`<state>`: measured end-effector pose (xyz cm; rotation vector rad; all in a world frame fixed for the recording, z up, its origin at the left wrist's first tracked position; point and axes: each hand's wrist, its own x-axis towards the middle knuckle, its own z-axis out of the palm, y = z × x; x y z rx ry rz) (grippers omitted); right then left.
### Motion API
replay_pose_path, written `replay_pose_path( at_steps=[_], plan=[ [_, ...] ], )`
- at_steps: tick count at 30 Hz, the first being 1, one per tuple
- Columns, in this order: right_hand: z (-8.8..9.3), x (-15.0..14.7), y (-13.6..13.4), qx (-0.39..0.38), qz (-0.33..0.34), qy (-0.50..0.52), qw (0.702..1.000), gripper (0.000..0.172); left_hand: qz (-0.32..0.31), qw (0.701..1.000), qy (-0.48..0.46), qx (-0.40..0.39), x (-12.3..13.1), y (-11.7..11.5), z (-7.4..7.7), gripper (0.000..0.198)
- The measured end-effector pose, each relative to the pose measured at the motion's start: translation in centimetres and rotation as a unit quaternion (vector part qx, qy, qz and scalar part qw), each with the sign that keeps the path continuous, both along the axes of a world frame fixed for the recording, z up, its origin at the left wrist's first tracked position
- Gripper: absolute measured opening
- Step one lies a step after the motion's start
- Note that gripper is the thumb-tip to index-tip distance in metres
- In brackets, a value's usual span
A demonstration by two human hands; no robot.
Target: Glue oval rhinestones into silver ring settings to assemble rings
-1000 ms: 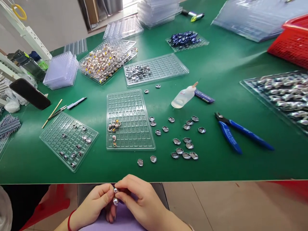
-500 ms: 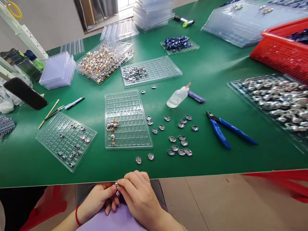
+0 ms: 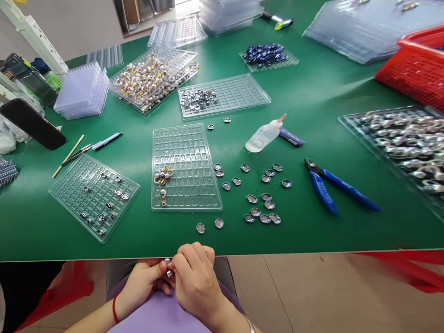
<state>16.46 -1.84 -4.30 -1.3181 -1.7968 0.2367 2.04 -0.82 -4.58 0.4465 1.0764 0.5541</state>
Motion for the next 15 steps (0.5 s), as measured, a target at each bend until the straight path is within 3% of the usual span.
replay_pose_path(
  at_steps=[5,15],
  plan=[
    [0.21,-0.13,-0.01,0.001,-0.005,0.014,1.000,0.026,0.031,1.000,-0.002,-0.002,0.43,-0.20,0.07,0.052],
    [0.13,-0.25,-0.09,-0.003,-0.014,0.033,0.999,0.025,0.033,0.999,-0.014,-0.017,0.40,-0.04,0.52,0.054]
  ],
)
